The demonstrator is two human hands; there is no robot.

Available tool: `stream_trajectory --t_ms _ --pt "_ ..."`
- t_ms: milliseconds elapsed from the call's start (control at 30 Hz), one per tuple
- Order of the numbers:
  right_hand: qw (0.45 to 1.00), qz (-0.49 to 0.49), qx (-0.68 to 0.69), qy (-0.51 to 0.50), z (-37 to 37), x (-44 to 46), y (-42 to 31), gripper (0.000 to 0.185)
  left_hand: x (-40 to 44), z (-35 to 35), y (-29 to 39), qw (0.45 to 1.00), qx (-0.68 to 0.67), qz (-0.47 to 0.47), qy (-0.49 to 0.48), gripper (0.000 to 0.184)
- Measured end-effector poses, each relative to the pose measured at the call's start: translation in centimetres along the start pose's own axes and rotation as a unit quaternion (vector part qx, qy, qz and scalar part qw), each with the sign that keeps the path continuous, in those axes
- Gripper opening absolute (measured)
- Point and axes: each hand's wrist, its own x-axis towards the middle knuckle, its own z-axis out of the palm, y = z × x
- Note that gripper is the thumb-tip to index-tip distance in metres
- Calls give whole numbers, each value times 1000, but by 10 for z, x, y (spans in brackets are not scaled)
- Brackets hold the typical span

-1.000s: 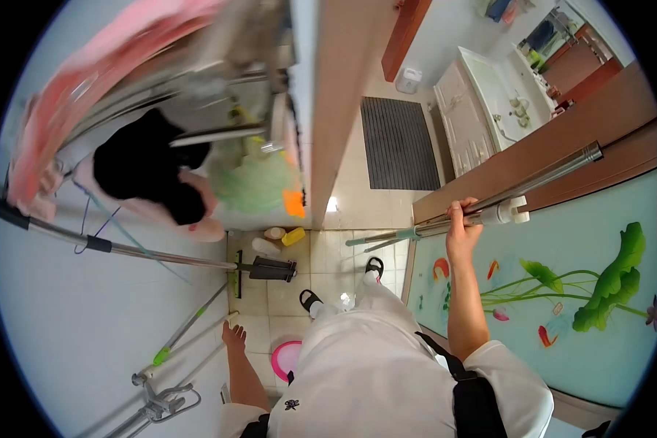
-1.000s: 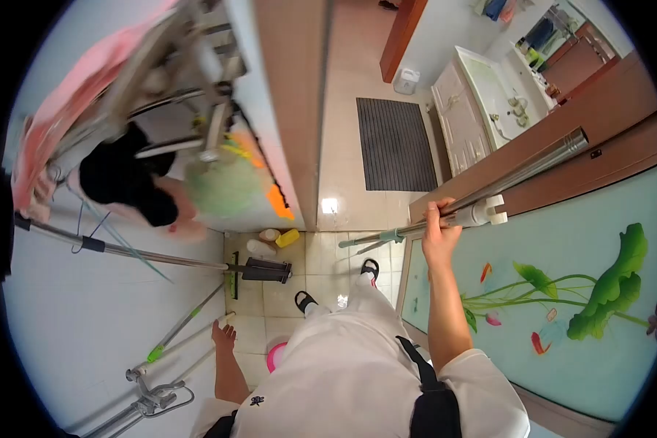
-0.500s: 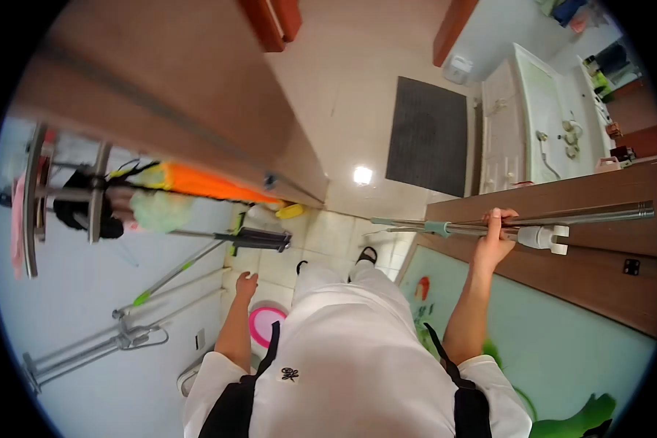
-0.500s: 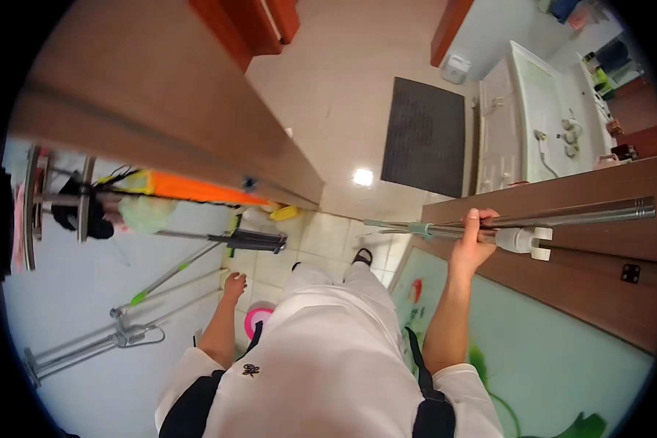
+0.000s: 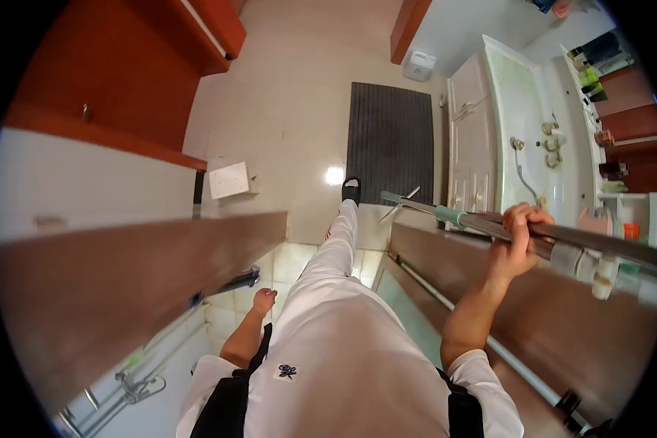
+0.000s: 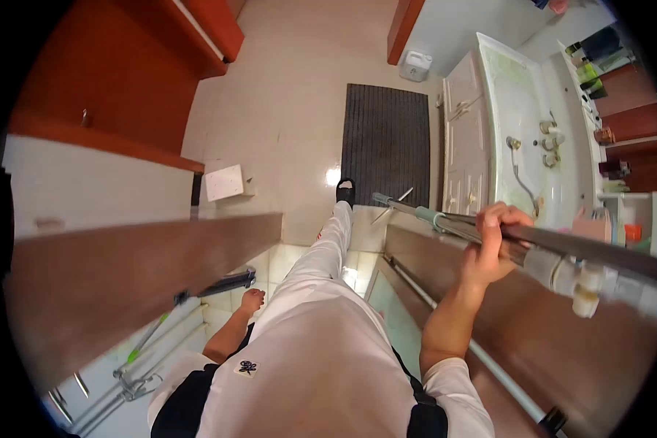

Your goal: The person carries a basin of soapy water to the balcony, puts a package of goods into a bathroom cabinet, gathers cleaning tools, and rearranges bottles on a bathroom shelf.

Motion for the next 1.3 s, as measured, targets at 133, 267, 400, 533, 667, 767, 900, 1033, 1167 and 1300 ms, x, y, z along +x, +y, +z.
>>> stream_trajectory --t_ms 133,267,400,533,667,767,900,1033,1167,1300 --pt "999 3 -32 -25 18 89 68 16 77 22 132 988 127 71 -57 27" --pt "999 11 -34 -10 48 199 120 17 128 50 305 999 -12 20 -36 25" --pt "1000 8 -20 19 92 298 159 17 124 45 513 979 -182 75 -46 34" --pt "1000 -9 10 -11 139 384 214 16 154 39 626 971 -208 119 -22 35" --pt "998 6 52 -37 191 469 286 17 208 39 680 983 -166 68 29 33" --pt "992 19 83 -90 245 533 342 18 249 44 686 994 -97 30 51 22" --pt "969 42 171 -172 335 609 410 20 236 42 804 970 -218 -83 71 15" --pt "949 100 196 -228 442 675 471 20 225 28 977 936 -345 53 44 23" --pt "916 145 234 -292 549 738 554 18 221 -9 1190 878 -456 142 -37 32" --pt "881 213 310 -288 657 791 640 17 293 -65 1356 706 -654 120 -244 54"
